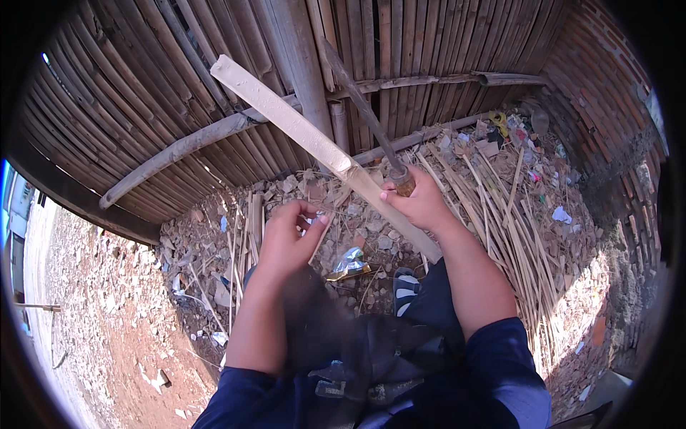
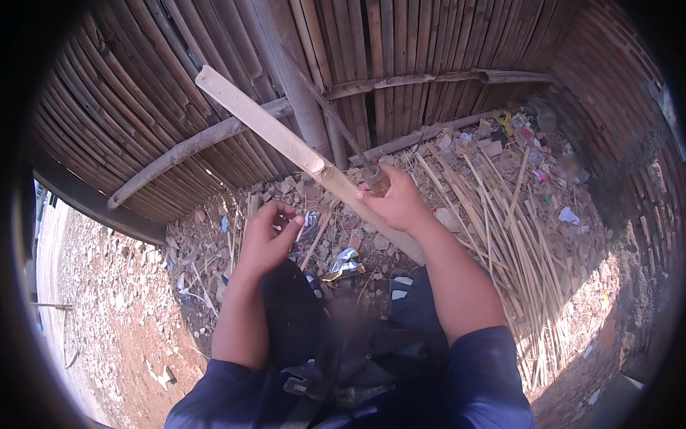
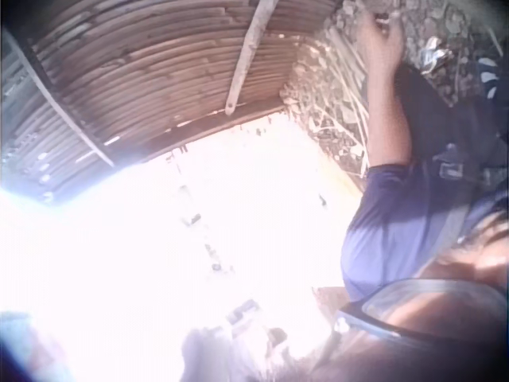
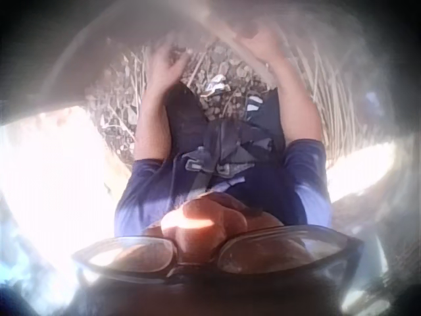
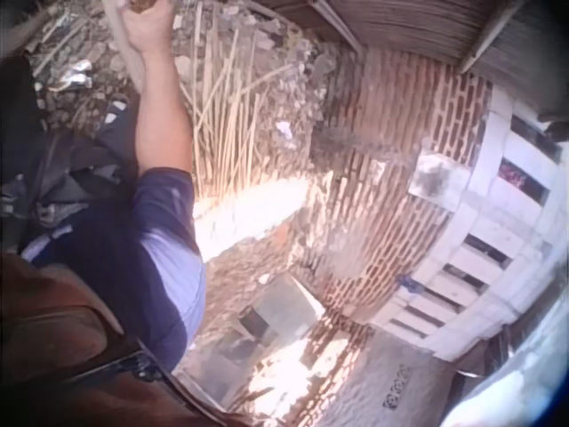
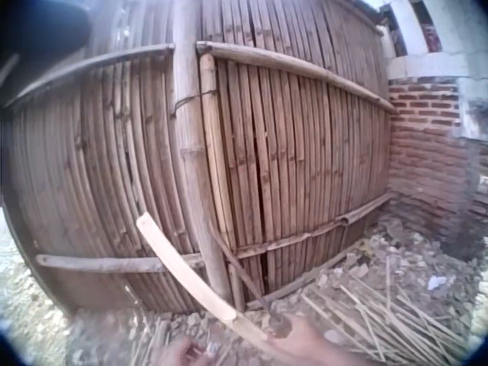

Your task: The person strips thin layers from bamboo stalks using a blade held in their right hand.

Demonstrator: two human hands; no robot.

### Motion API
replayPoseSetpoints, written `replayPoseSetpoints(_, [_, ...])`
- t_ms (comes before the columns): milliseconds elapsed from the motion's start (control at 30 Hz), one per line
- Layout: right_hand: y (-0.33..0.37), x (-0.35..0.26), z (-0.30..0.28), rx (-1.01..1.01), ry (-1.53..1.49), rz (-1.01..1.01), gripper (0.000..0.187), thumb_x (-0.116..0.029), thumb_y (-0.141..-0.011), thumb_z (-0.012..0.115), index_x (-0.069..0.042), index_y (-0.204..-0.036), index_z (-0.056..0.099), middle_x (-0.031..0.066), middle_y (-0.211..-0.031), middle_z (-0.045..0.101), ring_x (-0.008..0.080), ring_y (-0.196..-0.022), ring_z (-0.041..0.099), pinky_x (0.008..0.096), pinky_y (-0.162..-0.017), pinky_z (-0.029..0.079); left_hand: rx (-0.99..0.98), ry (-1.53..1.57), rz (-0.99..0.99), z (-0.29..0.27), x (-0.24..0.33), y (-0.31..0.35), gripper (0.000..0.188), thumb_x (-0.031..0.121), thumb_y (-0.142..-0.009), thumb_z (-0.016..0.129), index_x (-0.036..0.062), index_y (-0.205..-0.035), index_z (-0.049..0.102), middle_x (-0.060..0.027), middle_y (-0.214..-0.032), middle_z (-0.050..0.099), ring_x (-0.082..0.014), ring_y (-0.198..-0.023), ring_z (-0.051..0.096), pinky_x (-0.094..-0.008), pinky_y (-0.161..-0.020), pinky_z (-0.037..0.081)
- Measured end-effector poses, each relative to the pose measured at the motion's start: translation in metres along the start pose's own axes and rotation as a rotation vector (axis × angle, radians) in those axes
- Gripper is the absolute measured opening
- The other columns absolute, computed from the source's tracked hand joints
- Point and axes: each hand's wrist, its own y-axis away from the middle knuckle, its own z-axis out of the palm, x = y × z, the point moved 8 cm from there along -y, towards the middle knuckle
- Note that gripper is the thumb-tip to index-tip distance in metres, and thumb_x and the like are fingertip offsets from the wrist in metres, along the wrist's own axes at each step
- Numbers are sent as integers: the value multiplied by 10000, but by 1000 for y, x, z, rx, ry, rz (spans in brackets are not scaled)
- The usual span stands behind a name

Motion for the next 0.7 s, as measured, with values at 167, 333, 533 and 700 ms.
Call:
replayPoseSetpoints(167, [2, 1, 27, -183, 89, 104, 390, -145, -832, 777, 20, -1156, 636, 81, -967, 734, 159, -929, 690, 322, -870, 522, 623, -614, 251, -152, 19, 28, 468, 275, -833, 801, 38, -1178, 593, -164, -1149, 621, -319, -1087, 600, -417, -926, 469])
replayPoseSetpoints(333, [7, -3, 48, -306, 117, 99, 393, -110, -824, 792, 29, -1152, 627, 61, -1006, 716, 124, -938, 658, 309, -874, 514, 436, -1115, 480, -171, 67, 5, 769, 341, -703, 870, 112, -1348, 519, -123, -1384, 517, -373, -1318, 461, -509, -1084, 360])
replayPoseSetpoints(533, [14, 15, 72, -457, 64, 31, 499, -157, -810, 803, 60, -1218, 614, 181, -1084, 703, 215, -996, 681, 343, -885, 520, -263, -1149, 190, -183, 36, -40, 681, 308, -619, 899, 138, -1231, 656, -107, -1205, 670, -298, -1207, 602, -512, -1068, 413])
replayPoseSetpoints(700, [20, -14, 70, -477, 221, -108, 331, -94, -782, 811, 9, -1049, 646, 123, -905, 675, 180, -851, 663, 340, -771, 503, -549, -1109, -322, -166, 16, -31, 514, 314, -609, 916, 94, -1047, 761, -132, -930, 742, -309, -937, 711, -390, -883, 546])
